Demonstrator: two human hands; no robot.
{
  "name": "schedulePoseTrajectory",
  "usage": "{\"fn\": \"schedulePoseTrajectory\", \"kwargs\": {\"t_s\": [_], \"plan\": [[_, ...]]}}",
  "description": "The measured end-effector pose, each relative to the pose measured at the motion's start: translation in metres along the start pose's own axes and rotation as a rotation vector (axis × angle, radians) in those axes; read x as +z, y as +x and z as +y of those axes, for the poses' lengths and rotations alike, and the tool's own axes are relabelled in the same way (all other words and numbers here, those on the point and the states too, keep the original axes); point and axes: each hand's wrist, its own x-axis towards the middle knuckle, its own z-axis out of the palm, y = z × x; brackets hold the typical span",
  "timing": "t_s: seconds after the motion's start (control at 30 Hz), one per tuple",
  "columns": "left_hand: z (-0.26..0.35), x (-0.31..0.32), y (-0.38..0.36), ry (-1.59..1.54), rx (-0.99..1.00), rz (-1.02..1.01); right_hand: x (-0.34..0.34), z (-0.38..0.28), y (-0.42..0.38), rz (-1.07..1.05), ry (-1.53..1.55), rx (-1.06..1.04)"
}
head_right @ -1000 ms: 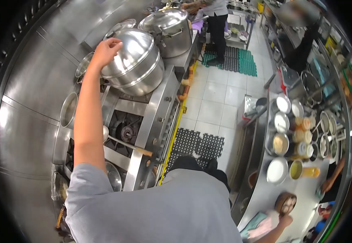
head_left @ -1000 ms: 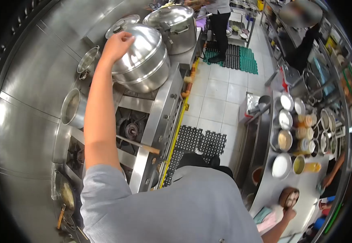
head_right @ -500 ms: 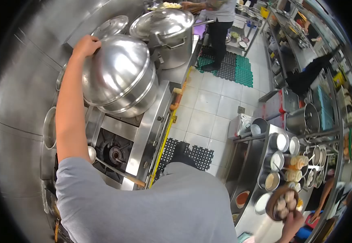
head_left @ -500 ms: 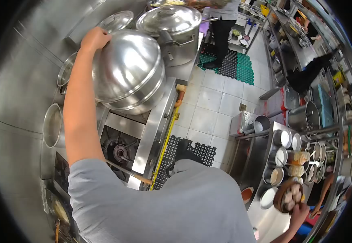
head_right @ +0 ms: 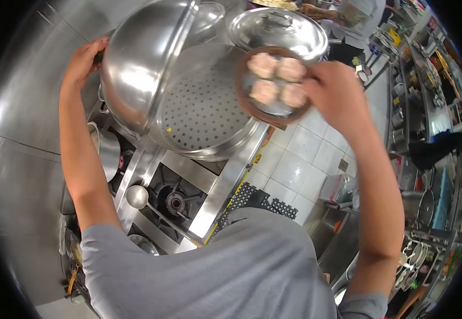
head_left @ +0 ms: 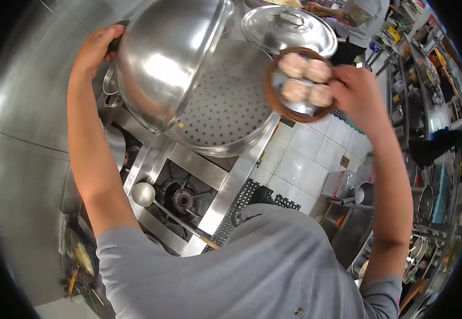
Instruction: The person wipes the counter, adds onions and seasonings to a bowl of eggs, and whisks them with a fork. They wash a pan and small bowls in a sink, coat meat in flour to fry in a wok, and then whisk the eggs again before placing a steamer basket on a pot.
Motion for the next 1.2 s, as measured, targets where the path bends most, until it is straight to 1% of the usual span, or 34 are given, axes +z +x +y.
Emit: {"fn": "schedulePoseTrajectory", "kwargs": {"t_s": [0.07, 0.13, 0.2, 0.27, 0.3, 0.37, 0.4, 0.47, 0.5, 0.53, 0.57, 0.6, 0.67, 0.7, 0.73, 0.8, 0.87, 0.93, 1.0, 1.1, 1.2], "plan": [[-0.011, -0.009, 0.001, -0.050, -0.005, 0.041, 0.052, -0.026, 0.045, -0.151, 0.038, 0.134], [-0.017, -0.016, -0.001, -0.090, -0.010, 0.065, 0.120, -0.021, 0.078, -0.213, -0.080, 0.023], [-0.018, -0.018, -0.001, -0.121, -0.011, 0.070, 0.171, -0.033, 0.092, -0.325, -0.114, 0.081], [-0.033, -0.031, 0.014, -0.093, -0.028, 0.026, 0.233, -0.024, 0.099, -0.362, -0.069, 0.120], [-0.037, -0.034, 0.021, -0.077, -0.037, -0.002, 0.249, -0.026, 0.101, -0.395, -0.040, 0.162], [-0.031, -0.025, 0.016, -0.098, -0.005, 0.027, 0.267, -0.033, 0.100, -0.470, 0.021, 0.248], [-0.029, -0.021, 0.013, -0.111, 0.008, 0.046, 0.271, -0.030, 0.097, -0.494, 0.109, 0.257], [-0.026, -0.016, 0.015, -0.095, 0.005, 0.035, 0.253, -0.041, 0.086, -0.537, 0.285, 0.274], [-0.023, -0.015, 0.014, -0.091, 0.006, 0.037, 0.233, -0.044, 0.072, -0.565, 0.385, 0.222], [-0.018, -0.013, 0.012, -0.046, 0.001, 0.041, 0.202, -0.046, 0.049, -0.592, 0.482, 0.169], [-0.010, -0.008, 0.010, -0.002, -0.002, 0.040, 0.162, -0.052, 0.024, -0.508, 0.493, 0.017], [0.001, 0.002, 0.008, 0.037, -0.001, 0.037, 0.127, -0.049, 0.001, -0.562, 0.525, -0.058], [0.036, 0.032, -0.012, 0.166, 0.014, -0.005, 0.070, -0.042, -0.059, -0.431, 0.750, -0.082], [0.052, 0.050, -0.019, 0.230, 0.027, -0.026, 0.048, -0.028, -0.087, -0.486, 0.762, 0.010], [0.062, 0.070, -0.023, 0.314, 0.102, -0.034, 0.027, -0.011, -0.117, -0.538, 0.775, 0.102], [0.071, 0.111, -0.033, 0.479, 0.253, -0.043, 0.022, 0.036, -0.192, -0.386, 0.889, 0.547], [0.066, 0.149, -0.042, 0.551, 0.287, 0.005, 0.046, 0.099, -0.285, -0.067, 0.574, 0.721], [0.058, 0.184, -0.046, 0.622, 0.344, 0.045, 0.055, 0.140, -0.385, -0.012, 0.047, 0.788], [0.047, 0.190, -0.039, 0.706, 0.427, 0.069, 0.044, 0.137, -0.451, -0.145, 0.130, 1.066], [0.059, 0.202, -0.042, 0.826, 0.383, 0.063, 0.060, 0.134, -0.541, -0.010, 0.467, 1.279], [0.073, 0.206, -0.053, 0.975, 0.382, 0.063, 0.082, 0.136, -0.598, -0.026, 0.404, 1.204]]}}
